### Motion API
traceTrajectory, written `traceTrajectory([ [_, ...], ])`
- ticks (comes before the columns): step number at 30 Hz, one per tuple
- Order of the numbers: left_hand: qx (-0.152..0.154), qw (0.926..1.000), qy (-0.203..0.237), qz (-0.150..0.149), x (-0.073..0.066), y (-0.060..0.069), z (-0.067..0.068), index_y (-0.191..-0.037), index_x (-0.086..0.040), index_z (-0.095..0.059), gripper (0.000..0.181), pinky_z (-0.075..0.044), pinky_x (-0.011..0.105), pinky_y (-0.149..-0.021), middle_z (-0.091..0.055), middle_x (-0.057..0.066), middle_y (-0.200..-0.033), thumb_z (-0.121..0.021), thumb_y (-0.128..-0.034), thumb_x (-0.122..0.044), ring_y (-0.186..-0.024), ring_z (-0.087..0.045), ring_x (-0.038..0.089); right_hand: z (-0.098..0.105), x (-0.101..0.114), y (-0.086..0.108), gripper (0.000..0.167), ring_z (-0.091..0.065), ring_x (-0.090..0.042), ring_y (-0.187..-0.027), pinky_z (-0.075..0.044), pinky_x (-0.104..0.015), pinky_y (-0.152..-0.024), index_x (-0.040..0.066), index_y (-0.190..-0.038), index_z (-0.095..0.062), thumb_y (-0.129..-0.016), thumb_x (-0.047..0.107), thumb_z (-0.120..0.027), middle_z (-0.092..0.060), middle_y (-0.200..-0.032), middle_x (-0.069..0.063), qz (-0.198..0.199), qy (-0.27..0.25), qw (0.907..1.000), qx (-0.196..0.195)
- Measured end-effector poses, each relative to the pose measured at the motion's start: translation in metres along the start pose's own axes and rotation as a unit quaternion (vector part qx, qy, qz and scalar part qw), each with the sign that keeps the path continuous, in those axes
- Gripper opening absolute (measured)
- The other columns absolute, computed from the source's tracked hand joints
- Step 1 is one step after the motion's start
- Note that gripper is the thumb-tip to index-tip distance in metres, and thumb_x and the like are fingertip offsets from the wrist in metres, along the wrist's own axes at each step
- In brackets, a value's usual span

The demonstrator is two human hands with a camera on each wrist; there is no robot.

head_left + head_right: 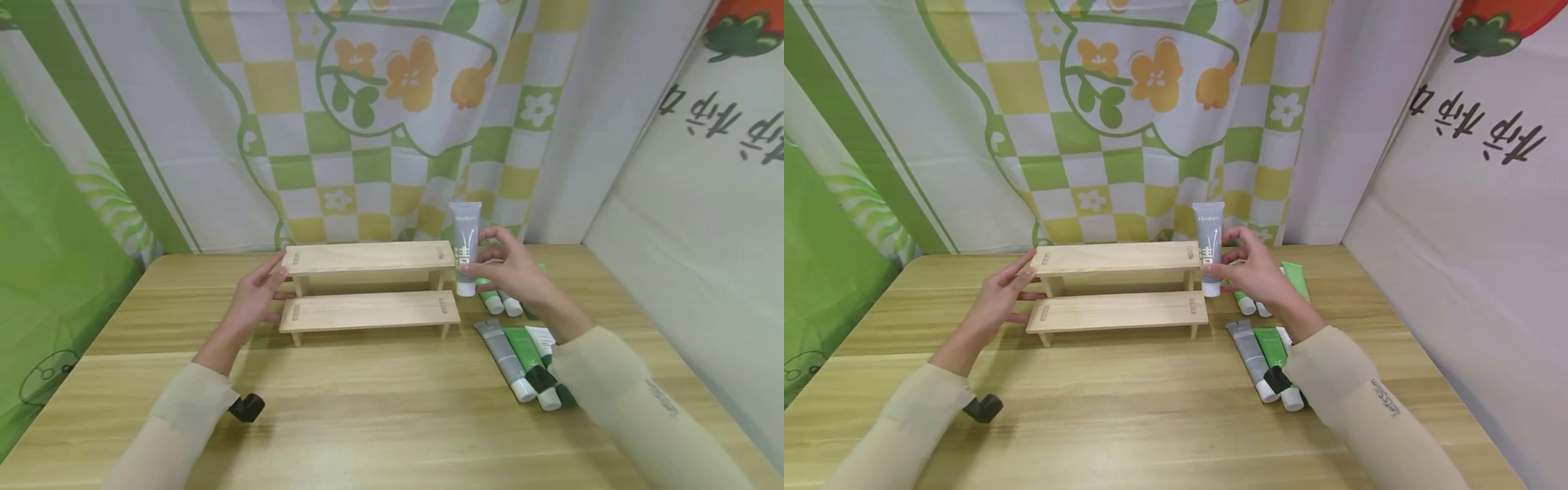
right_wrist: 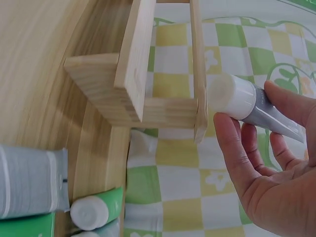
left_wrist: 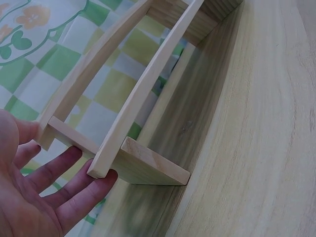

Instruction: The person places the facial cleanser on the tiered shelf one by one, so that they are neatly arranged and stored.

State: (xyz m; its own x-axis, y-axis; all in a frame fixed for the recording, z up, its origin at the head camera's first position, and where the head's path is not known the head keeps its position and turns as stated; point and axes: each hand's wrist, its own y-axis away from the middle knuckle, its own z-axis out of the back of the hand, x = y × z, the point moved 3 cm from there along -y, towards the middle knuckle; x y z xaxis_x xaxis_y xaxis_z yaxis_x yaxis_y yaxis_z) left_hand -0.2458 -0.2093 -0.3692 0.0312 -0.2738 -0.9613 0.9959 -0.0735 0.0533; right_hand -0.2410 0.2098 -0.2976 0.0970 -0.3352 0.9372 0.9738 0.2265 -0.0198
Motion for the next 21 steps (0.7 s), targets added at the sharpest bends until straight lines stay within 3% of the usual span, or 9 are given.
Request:
traceTrajectory([
  [11,-0.002,1.0000,0.003,0.001,0.000,-0.001,0.000,-0.158,-0.041,-0.025,0.057,-0.060,0.051,-0.078,-0.043,0.024,-0.151,-0.044,-0.1057,-0.050,-0.123,-0.057,0.043,-0.017,0.012,-0.006,0.053,-0.065,-0.034,-0.094,-0.061,-0.048,-0.077,0.004,-0.129,-0.037,-0.091,0.005,-0.074,-0.055,-0.114,-0.027,0.012,-0.025,0.9995,0.014],
  [21,-0.003,0.9999,0.009,0.008,0.000,-0.001,-0.001,-0.158,-0.041,-0.025,0.056,-0.060,0.051,-0.079,-0.042,0.024,-0.151,-0.044,-0.1060,-0.049,-0.123,-0.056,0.043,-0.036,0.019,-0.015,0.054,-0.066,-0.033,-0.088,-0.060,-0.052,-0.080,0.004,-0.128,-0.037,-0.090,0.002,-0.075,-0.054,-0.109,-0.025,0.018,-0.040,0.9988,0.020],
])
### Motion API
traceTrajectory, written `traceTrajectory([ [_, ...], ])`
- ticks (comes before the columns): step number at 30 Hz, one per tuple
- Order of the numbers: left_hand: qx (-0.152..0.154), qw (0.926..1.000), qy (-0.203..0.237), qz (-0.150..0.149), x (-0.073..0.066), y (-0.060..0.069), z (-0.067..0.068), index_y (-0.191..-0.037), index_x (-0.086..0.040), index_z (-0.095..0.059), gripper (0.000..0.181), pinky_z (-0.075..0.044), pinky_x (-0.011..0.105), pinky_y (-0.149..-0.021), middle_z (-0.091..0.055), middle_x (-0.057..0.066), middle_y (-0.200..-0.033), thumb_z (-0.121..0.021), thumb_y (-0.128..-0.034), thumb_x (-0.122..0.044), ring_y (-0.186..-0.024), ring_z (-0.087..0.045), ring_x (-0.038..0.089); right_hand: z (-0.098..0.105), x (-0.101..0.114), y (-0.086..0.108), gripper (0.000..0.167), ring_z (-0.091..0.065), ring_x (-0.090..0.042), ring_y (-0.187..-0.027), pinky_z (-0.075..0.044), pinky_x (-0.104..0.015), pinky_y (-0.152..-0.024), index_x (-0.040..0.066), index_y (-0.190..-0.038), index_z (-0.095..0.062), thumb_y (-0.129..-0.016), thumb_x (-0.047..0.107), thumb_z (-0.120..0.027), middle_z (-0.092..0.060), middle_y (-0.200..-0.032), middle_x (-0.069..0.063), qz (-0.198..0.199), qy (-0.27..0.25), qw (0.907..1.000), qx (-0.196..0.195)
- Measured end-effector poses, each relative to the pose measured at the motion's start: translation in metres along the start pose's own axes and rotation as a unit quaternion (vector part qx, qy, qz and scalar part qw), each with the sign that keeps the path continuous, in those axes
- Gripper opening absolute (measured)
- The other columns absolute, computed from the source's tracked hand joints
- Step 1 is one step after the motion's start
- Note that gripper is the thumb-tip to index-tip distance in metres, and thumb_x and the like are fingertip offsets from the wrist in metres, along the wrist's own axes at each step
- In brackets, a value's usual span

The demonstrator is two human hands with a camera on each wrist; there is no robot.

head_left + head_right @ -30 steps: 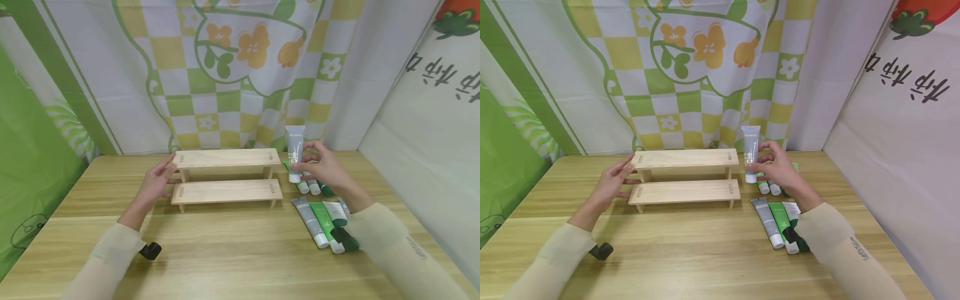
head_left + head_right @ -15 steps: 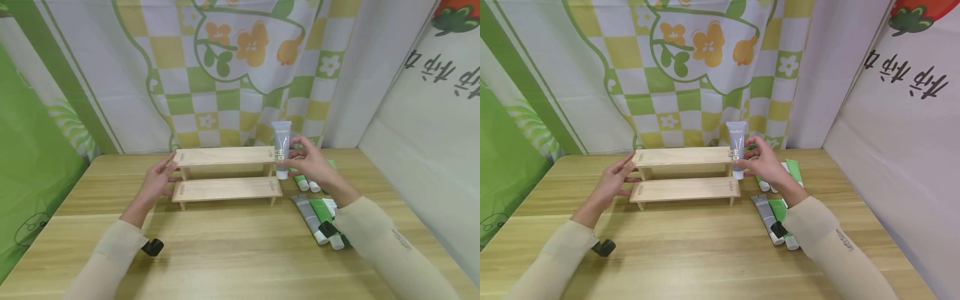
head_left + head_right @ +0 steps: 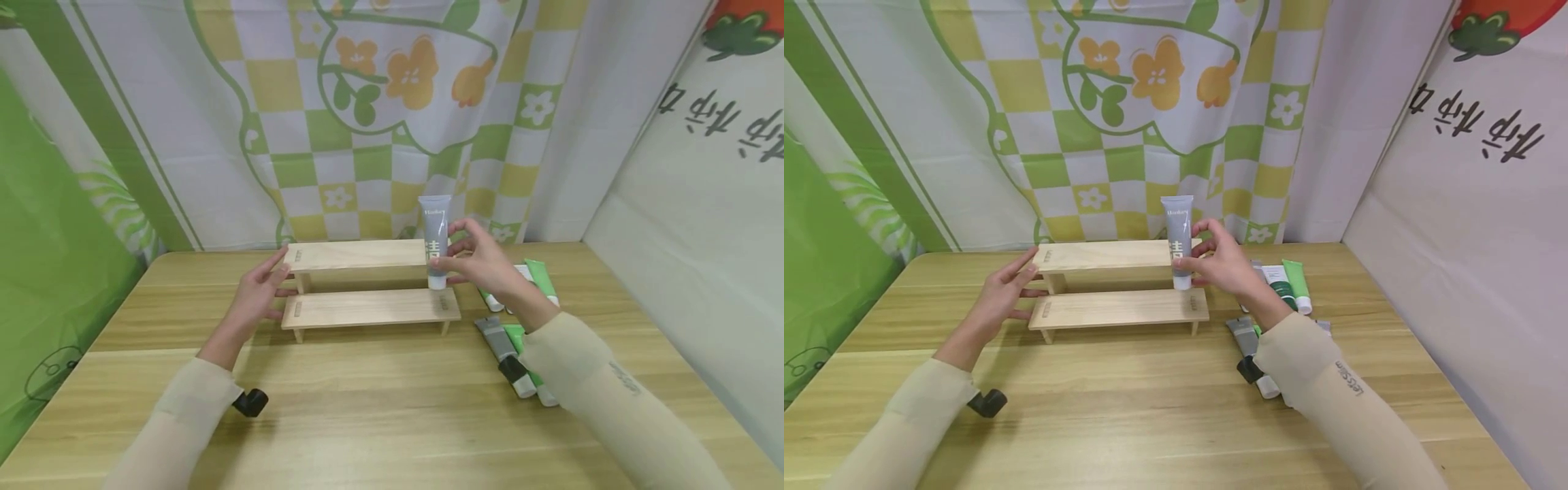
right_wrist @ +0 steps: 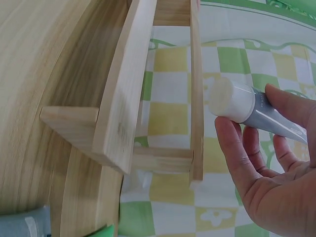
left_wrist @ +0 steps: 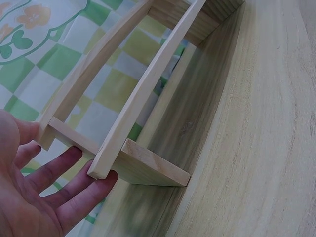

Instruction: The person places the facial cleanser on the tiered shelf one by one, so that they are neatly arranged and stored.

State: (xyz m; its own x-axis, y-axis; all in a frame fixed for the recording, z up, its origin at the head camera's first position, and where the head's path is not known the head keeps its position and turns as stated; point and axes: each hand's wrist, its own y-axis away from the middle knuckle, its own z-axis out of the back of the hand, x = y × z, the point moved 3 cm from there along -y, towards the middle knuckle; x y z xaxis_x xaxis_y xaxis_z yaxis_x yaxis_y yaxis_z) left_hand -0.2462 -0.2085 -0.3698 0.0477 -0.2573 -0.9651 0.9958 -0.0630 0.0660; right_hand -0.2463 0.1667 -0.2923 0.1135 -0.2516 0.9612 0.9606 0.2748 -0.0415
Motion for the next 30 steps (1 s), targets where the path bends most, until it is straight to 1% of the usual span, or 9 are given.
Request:
traceTrajectory([
  [2,0.001,1.0000,0.001,-0.001,0.000,0.000,0.000,-0.158,-0.041,-0.026,0.056,-0.060,0.051,-0.079,-0.042,0.025,-0.151,-0.044,-0.1062,-0.048,-0.123,-0.056,0.044,-0.004,0.001,-0.002,0.054,-0.066,-0.033,-0.088,-0.060,-0.053,-0.080,0.004,-0.128,-0.037,-0.089,0.002,-0.075,-0.054,-0.109,-0.024,-0.001,-0.002,1.0000,0.000],
  [7,0.008,0.9999,0.008,-0.008,0.001,0.000,0.000,-0.158,-0.042,-0.026,0.055,-0.060,0.052,-0.078,-0.041,0.026,-0.151,-0.045,-0.1065,-0.047,-0.123,-0.055,0.045,-0.012,0.002,-0.007,0.055,-0.066,-0.033,-0.090,-0.060,-0.052,-0.079,0.006,-0.128,-0.038,-0.089,0.006,-0.077,-0.055,-0.109,-0.023,-0.003,0.014,0.9999,0.002],
  [10,0.008,0.9999,0.008,-0.009,0.000,0.001,0.001,-0.158,-0.042,-0.026,0.055,-0.060,0.052,-0.078,-0.042,0.025,-0.151,-0.045,-0.1064,-0.047,-0.124,-0.055,0.046,-0.016,0.005,-0.010,0.056,-0.067,-0.033,-0.090,-0.061,-0.048,-0.077,0.007,-0.129,-0.039,-0.089,0.008,-0.078,-0.056,-0.109,-0.022,0.001,0.022,0.9997,0.006],
  [13,0.008,0.9999,0.011,-0.009,0.000,0.001,0.001,-0.158,-0.042,-0.026,0.055,-0.060,0.052,-0.078,-0.041,0.025,-0.152,-0.045,-0.1063,-0.046,-0.124,-0.055,0.046,-0.021,0.007,-0.014,0.057,-0.067,-0.032,-0.087,-0.061,-0.047,-0.076,0.008,-0.130,-0.040,-0.088,0.009,-0.080,-0.057,-0.108,-0.022,0.005,0.025,0.9997,0.001],
  [15,0.008,0.9998,0.014,-0.007,0.000,0.001,0.001,-0.157,-0.043,-0.026,0.055,-0.060,0.053,-0.079,-0.041,0.025,-0.152,-0.046,-0.1062,-0.046,-0.124,-0.055,0.046,-0.024,0.009,-0.017,0.057,-0.066,-0.031,-0.087,-0.062,-0.044,-0.074,0.008,-0.130,-0.041,-0.088,0.008,-0.080,-0.057,-0.107,-0.021,0.007,0.027,0.9996,-0.002],
  [19,0.010,0.9998,0.017,-0.006,0.000,0.000,0.001,-0.157,-0.043,-0.026,0.055,-0.060,0.052,-0.080,-0.040,0.025,-0.152,-0.046,-0.1061,-0.047,-0.125,-0.055,0.045,-0.031,0.010,-0.022,0.056,-0.067,-0.031,-0.090,-0.062,-0.042,-0.072,0.007,-0.129,-0.041,-0.087,0.005,-0.079,-0.057,-0.107,-0.021,0.012,0.020,0.9997,0.000],
  [25,0.008,0.9999,0.013,-0.004,0.001,-0.002,0.001,-0.158,-0.041,-0.026,0.056,-0.062,0.046,-0.074,-0.042,0.025,-0.151,-0.046,-0.1059,-0.047,-0.123,-0.056,0.044,-0.042,0.013,-0.028,0.053,-0.067,-0.034,-0.090,-0.062,-0.046,-0.074,0.007,-0.127,-0.042,-0.088,0.003,-0.078,-0.056,-0.106,-0.022,0.026,0.014,0.9996,0.006],
  [30,0.011,0.9998,0.018,0.000,0.001,-0.002,0.003,-0.159,-0.039,-0.026,0.057,-0.061,0.048,-0.076,-0.041,0.025,-0.152,-0.047,-0.1058,-0.047,-0.123,-0.056,0.045,-0.052,0.015,-0.036,0.052,-0.067,-0.033,-0.091,-0.062,-0.042,-0.072,0.008,-0.124,-0.043,-0.087,0.004,-0.079,-0.058,-0.105,-0.021,0.036,0.009,0.9993,0.005],
])
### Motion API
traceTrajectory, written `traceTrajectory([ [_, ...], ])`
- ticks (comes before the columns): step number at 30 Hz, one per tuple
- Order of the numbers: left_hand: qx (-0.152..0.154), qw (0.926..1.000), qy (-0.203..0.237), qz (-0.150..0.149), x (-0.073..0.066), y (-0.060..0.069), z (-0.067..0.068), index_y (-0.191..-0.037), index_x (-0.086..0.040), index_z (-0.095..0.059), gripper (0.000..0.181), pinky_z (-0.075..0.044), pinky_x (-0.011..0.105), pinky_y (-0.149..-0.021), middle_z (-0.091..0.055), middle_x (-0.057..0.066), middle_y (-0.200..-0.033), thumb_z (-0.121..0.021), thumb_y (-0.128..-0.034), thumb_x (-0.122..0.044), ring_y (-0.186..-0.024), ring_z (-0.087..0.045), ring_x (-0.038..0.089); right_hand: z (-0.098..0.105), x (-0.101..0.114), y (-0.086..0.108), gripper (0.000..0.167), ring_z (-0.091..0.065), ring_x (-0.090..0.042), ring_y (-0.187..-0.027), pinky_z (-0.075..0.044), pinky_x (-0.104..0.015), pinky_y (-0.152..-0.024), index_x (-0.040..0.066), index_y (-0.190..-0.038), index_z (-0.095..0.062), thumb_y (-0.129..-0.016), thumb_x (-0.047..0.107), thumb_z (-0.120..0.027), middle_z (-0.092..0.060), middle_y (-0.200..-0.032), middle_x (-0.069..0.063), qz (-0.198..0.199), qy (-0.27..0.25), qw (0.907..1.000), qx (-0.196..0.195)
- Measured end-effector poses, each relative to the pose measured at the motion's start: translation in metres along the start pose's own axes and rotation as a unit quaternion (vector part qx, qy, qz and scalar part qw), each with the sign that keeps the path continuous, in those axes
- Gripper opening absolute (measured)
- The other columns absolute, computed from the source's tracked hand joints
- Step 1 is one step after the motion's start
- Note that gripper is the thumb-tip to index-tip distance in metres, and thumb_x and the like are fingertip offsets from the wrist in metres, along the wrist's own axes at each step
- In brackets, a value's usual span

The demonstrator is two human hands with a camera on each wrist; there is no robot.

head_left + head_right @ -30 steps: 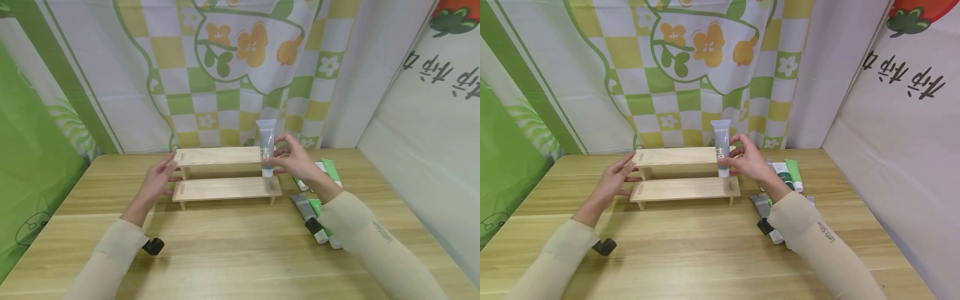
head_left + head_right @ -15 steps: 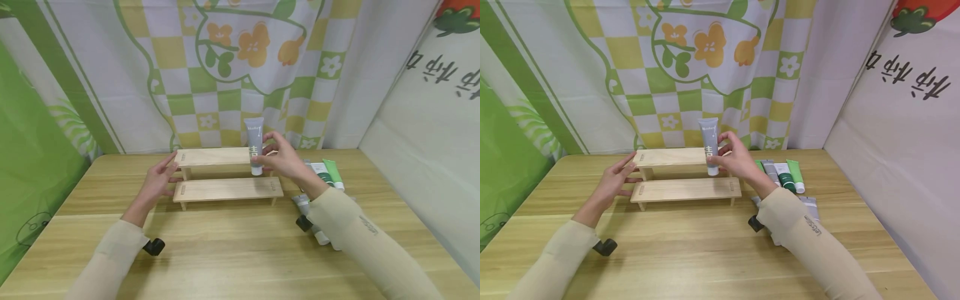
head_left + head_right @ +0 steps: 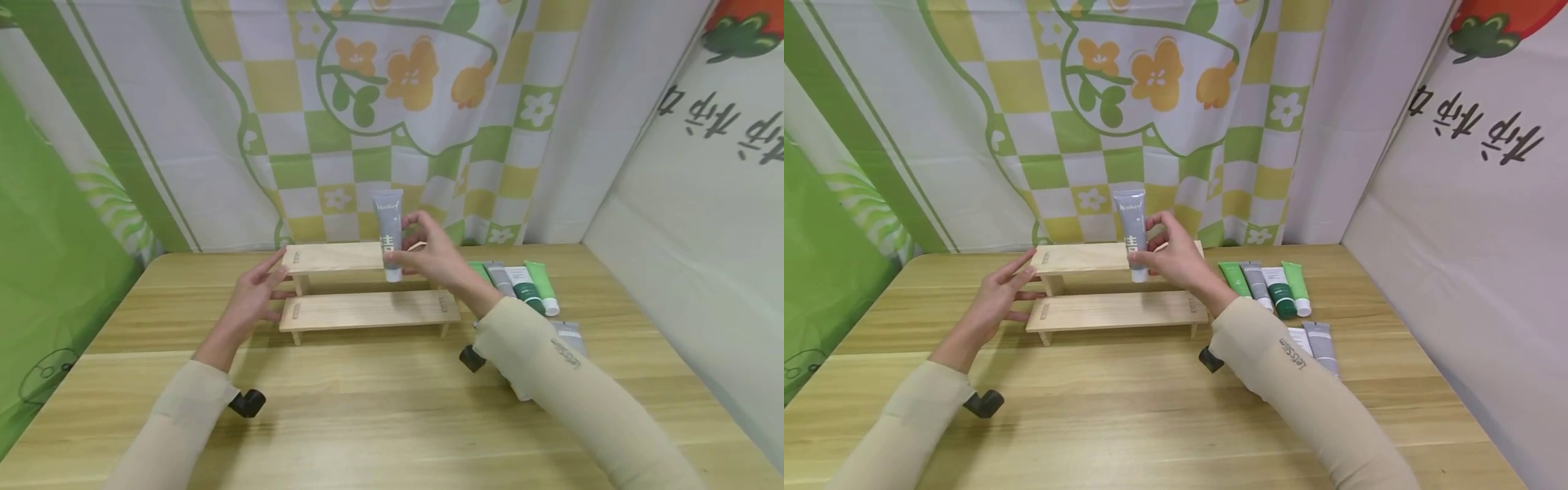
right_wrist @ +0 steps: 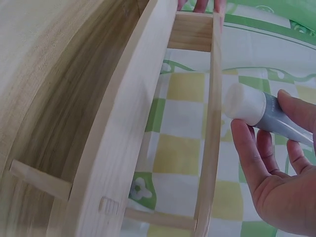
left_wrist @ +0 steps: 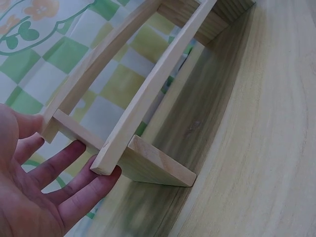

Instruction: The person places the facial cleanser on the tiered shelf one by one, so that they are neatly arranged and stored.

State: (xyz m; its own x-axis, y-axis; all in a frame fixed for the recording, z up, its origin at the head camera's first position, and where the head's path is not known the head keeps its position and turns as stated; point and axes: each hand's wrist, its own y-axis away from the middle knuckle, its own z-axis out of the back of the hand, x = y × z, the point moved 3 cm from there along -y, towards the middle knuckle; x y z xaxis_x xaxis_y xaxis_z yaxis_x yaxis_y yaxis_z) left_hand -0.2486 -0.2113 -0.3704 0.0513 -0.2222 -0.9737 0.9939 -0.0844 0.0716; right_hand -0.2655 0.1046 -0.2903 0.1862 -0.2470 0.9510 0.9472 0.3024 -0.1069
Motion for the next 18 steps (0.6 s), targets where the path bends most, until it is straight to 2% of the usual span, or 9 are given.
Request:
traceTrajectory([
  [12,-0.018,0.9998,-0.011,-0.004,0.000,0.000,0.000,-0.158,-0.038,-0.028,0.057,-0.062,0.048,-0.073,-0.044,0.025,-0.149,-0.048,-0.1057,-0.046,-0.119,-0.059,0.045,-0.031,0.004,-0.020,0.050,-0.063,-0.029,-0.091,-0.062,-0.039,-0.071,0.010,-0.122,-0.045,-0.087,0.005,-0.079,-0.058,-0.104,-0.019,0.009,0.005,1.0000,0.000],
  [18,-0.010,0.9997,-0.021,-0.008,-0.003,-0.001,0.000,-0.158,-0.042,-0.027,0.055,-0.061,0.048,-0.073,-0.042,0.025,-0.151,-0.047,-0.1068,-0.043,-0.118,-0.059,0.046,-0.045,0.006,-0.026,0.049,-0.063,-0.030,-0.090,-0.062,-0.037,-0.072,0.011,-0.121,-0.045,-0.087,0.005,-0.080,-0.058,-0.105,-0.019,0.016,-0.012,0.9998,0.006],
])
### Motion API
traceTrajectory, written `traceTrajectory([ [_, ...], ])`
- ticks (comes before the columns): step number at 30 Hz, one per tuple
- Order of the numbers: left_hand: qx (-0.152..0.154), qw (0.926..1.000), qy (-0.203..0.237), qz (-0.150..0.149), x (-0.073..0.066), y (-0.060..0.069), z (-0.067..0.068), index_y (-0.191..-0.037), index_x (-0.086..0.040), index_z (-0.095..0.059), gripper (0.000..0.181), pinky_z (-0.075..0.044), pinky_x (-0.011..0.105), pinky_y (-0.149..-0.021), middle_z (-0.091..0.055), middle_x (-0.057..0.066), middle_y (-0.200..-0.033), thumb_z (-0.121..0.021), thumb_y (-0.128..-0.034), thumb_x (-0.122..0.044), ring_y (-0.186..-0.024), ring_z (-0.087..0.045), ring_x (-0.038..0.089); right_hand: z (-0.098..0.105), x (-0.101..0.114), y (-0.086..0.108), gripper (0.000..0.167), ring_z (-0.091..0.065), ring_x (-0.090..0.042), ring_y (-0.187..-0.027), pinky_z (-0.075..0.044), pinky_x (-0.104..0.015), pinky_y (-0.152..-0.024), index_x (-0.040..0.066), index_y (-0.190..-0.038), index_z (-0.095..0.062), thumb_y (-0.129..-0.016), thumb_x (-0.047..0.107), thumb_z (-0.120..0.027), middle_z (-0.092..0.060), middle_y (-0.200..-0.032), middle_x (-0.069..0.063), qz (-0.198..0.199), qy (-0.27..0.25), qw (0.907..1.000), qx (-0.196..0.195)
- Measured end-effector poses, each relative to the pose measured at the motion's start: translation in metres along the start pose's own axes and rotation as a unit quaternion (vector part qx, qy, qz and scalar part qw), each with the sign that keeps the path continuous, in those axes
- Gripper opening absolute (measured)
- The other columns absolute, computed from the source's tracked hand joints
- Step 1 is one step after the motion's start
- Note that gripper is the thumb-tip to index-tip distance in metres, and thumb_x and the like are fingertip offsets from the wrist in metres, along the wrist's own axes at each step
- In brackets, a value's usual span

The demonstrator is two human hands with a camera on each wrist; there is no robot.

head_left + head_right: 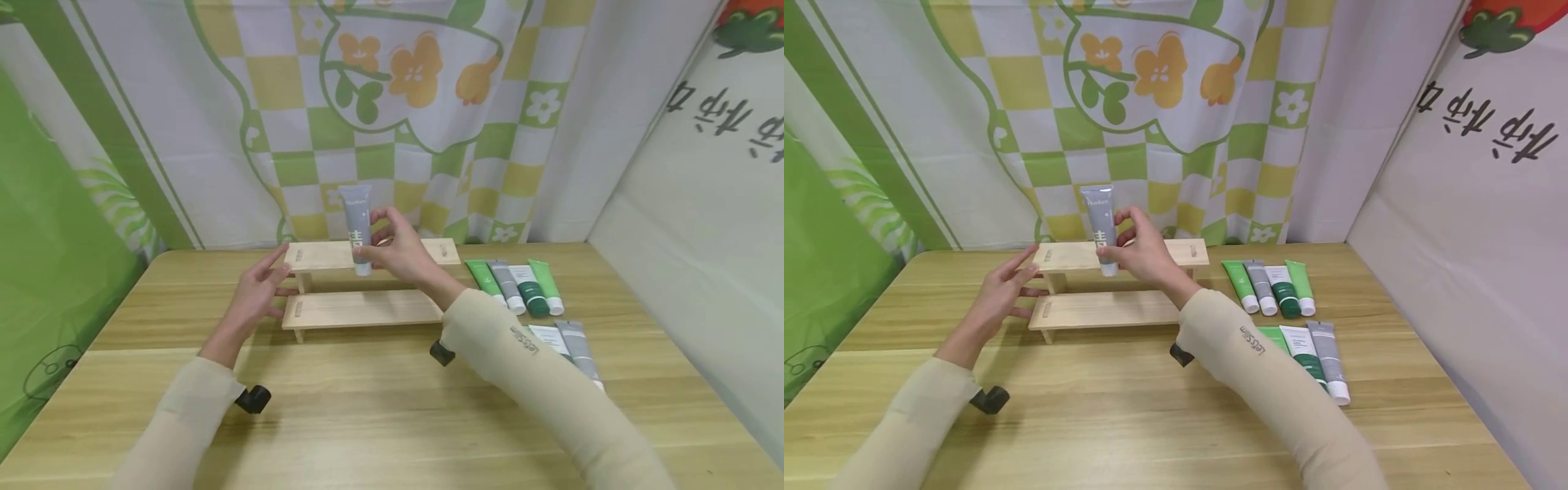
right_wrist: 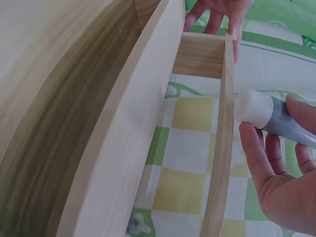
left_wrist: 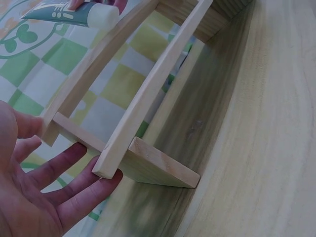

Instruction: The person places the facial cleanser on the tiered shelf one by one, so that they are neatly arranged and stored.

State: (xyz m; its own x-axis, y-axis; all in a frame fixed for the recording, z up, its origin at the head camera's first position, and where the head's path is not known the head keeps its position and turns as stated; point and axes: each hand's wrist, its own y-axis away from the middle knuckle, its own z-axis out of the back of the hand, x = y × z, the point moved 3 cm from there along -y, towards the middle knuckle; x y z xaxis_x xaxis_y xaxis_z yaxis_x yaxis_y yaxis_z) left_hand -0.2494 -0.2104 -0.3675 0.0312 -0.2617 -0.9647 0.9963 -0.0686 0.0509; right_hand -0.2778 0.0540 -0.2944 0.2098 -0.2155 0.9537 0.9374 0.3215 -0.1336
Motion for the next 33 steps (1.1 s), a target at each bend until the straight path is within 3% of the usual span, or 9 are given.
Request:
traceTrajectory([
  [5,0.007,0.9999,-0.007,-0.003,-0.002,-0.001,0.001,-0.156,-0.043,-0.029,0.051,-0.062,0.041,-0.066,-0.042,0.023,-0.150,-0.045,-0.1078,-0.041,-0.117,-0.059,0.045,-0.009,0.005,-0.007,0.048,-0.063,-0.030,-0.090,-0.062,-0.039,-0.071,0.012,-0.120,-0.045,-0.087,0.007,-0.080,-0.058,-0.105,-0.019,0.016,0.000,0.9999,-0.003],
  [11,0.006,1.0000,-0.006,0.005,-0.001,-0.003,0.000,-0.156,-0.045,-0.030,0.050,-0.061,0.040,-0.064,-0.040,0.022,-0.153,-0.045,-0.1076,-0.042,-0.116,-0.060,0.043,-0.019,0.008,-0.014,0.049,-0.062,-0.032,-0.092,-0.061,-0.050,-0.077,0.011,-0.121,-0.043,-0.088,0.005,-0.079,-0.056,-0.106,-0.019,0.026,0.003,0.9996,-0.002],
  [22,-0.015,0.9998,0.007,0.013,0.001,-0.003,0.001,-0.155,-0.042,-0.034,0.050,-0.062,0.043,-0.065,-0.042,0.019,-0.153,-0.048,-0.1066,-0.040,-0.112,-0.062,0.041,-0.046,0.009,-0.031,0.048,-0.062,-0.026,-0.095,-0.060,-0.034,-0.071,0.015,-0.122,-0.045,-0.088,0.011,-0.079,-0.061,-0.105,-0.012,0.031,0.039,0.9983,-0.029],
  [33,-0.025,0.9995,0.016,0.009,0.001,-0.004,-0.002,-0.152,-0.043,-0.038,0.048,-0.062,0.046,-0.068,-0.048,0.019,-0.148,-0.050,-0.1059,-0.040,-0.108,-0.064,0.040,-0.063,0.010,-0.038,0.050,-0.064,-0.023,-0.096,-0.057,-0.035,-0.079,0.018,-0.126,-0.046,-0.089,0.014,-0.080,-0.062,-0.107,-0.008,0.037,0.028,0.9977,-0.049],
])
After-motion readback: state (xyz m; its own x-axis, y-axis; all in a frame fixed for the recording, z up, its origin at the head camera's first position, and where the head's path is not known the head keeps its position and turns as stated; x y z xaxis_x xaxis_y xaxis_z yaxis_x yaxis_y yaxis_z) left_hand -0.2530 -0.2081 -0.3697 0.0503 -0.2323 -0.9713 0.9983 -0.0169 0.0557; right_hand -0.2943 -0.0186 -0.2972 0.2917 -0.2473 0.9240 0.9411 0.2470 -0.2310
